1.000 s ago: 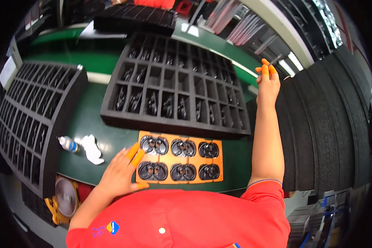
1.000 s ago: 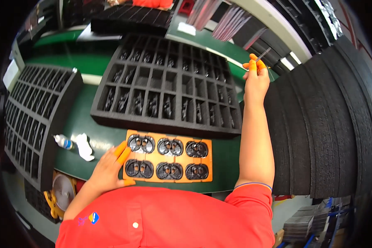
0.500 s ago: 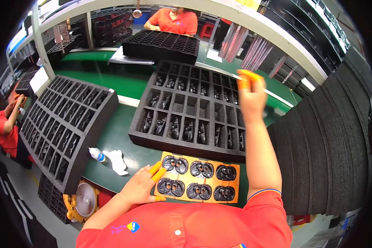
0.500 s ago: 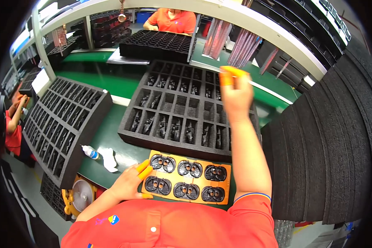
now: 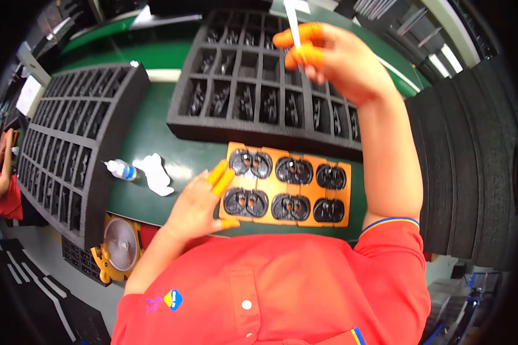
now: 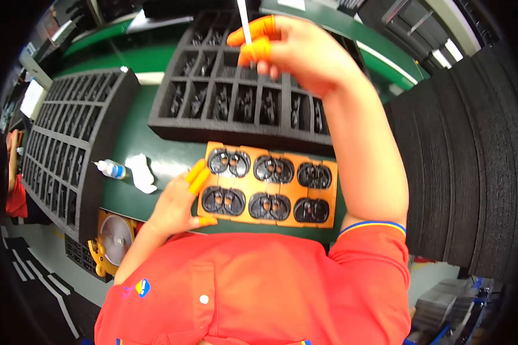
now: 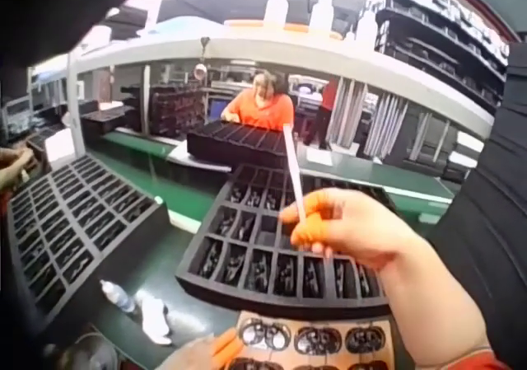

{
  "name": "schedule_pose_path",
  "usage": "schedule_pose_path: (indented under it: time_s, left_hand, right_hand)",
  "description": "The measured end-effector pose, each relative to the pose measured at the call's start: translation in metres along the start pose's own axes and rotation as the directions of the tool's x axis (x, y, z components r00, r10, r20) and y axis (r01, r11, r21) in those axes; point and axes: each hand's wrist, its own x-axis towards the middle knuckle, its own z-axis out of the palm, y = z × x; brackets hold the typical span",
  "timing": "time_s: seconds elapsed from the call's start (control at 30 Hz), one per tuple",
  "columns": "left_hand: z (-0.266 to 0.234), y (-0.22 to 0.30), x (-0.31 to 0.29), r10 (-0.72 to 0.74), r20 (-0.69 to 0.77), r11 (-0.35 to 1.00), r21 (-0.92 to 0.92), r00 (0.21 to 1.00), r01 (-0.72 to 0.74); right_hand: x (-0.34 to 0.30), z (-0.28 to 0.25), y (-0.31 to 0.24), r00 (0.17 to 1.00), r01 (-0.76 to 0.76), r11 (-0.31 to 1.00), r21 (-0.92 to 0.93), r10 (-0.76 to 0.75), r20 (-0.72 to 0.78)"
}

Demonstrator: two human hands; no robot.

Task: The person applies adhesive to small electronic components in a component tray using an applicator tool and a glue bottle, then assembles the components by hand at a factory workbench.

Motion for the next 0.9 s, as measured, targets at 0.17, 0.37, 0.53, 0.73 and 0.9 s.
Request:
schedule_pose_path:
  time_s: [0.17, 0.37, 0.53, 0.73, 0.9]
  left_hand:
    - [0.004, -0.003, -0.003, -0.050, -0.009, 0.998, 0.026, 0.999, 0.050]
    - [0.010, 0.004, 0.000, -0.117, 0.012, 0.986, 0.120, 0.993, 0.115]
    - [0.020, 0.009, 0.003, -0.133, -0.022, 0.980, 0.146, 0.991, 0.135]
    - [0.027, 0.015, 0.004, -0.142, -0.050, 0.972, 0.184, 0.989, 0.149]
    - [0.029, 0.013, 0.004, -0.113, -0.060, 0.969, 0.214, 0.992, 0.124]
  right_hand:
    - [-0.143, 0.038, 0.079, 0.939, -0.262, 0.870, 0.418, 0.330, -0.098]
    - [-0.245, 0.049, 0.173, 0.715, -0.260, 0.933, 0.251, 0.360, -0.600]
    - [-0.244, 0.055, 0.188, 0.752, -0.337, 0.940, 0.053, 0.302, -0.586]
    - [-0.241, 0.051, 0.200, 0.842, -0.269, 0.871, -0.410, 0.007, -0.539]
    - [-0.241, 0.050, 0.207, 0.867, -0.205, 0.814, -0.544, -0.107, -0.487]
